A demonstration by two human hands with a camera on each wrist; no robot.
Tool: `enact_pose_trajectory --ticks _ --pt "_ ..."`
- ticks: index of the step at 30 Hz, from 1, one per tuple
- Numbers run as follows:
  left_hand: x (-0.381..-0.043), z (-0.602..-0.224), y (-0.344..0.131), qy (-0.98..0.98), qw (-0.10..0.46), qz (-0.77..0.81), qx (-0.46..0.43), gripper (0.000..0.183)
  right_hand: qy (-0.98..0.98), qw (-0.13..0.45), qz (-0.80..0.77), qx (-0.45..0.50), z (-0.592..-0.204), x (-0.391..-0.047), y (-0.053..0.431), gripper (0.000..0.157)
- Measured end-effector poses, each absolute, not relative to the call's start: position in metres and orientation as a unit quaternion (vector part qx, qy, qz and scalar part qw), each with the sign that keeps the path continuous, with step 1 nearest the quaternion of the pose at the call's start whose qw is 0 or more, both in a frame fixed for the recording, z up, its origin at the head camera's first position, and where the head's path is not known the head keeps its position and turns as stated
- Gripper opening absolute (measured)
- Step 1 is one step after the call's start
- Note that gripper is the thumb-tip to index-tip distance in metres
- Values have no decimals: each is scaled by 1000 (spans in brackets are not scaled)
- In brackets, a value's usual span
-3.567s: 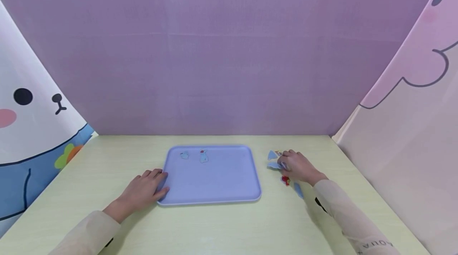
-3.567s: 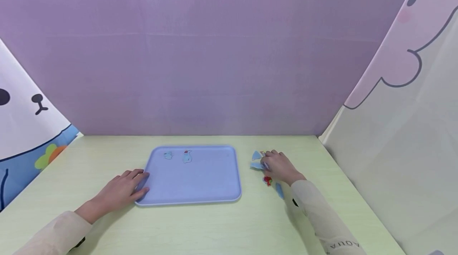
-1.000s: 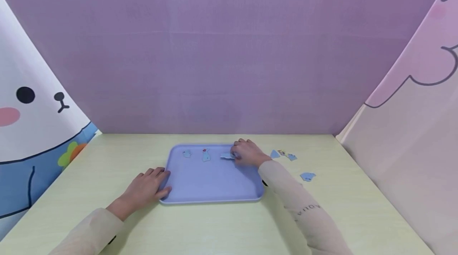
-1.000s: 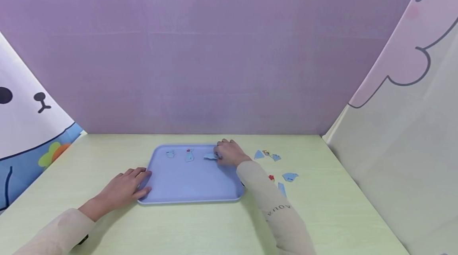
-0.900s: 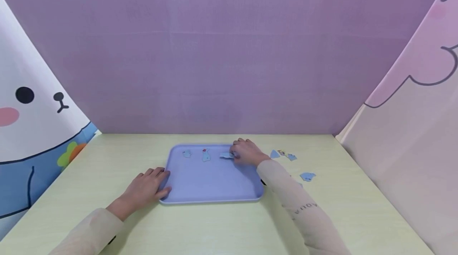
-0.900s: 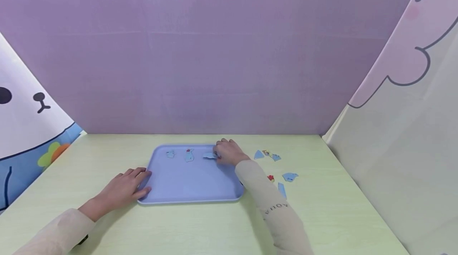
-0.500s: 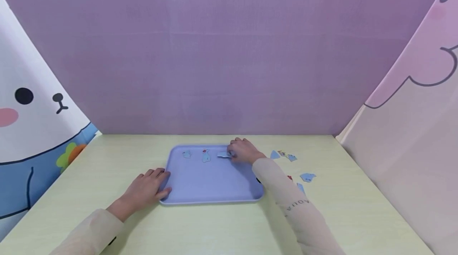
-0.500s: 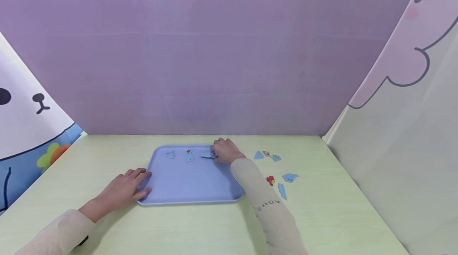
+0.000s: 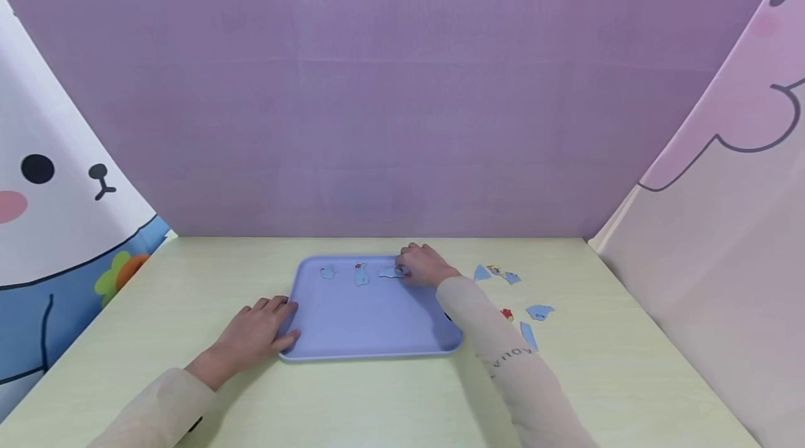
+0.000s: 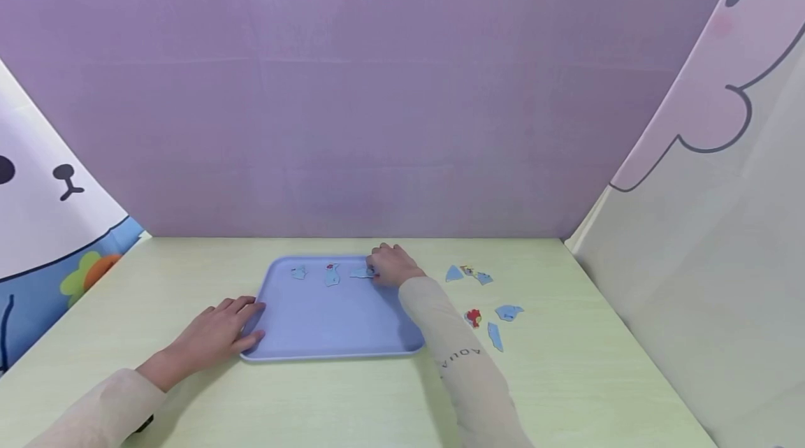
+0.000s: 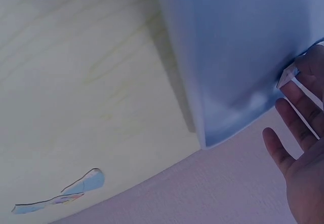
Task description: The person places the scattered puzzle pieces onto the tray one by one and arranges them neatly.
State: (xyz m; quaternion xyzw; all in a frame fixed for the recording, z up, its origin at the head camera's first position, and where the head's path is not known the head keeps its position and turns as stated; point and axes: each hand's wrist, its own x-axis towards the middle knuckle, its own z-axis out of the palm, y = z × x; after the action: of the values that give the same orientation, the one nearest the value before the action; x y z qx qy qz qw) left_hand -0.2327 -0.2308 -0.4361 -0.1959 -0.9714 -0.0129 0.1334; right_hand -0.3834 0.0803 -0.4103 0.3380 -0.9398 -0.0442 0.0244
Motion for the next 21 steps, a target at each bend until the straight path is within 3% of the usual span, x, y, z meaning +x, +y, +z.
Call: enact_pose_trajectory --ticks 21 --pt "-230 -434 -230 -970 141 -11 -199 52 -942 21 -35 334 -407 -377 82 23"
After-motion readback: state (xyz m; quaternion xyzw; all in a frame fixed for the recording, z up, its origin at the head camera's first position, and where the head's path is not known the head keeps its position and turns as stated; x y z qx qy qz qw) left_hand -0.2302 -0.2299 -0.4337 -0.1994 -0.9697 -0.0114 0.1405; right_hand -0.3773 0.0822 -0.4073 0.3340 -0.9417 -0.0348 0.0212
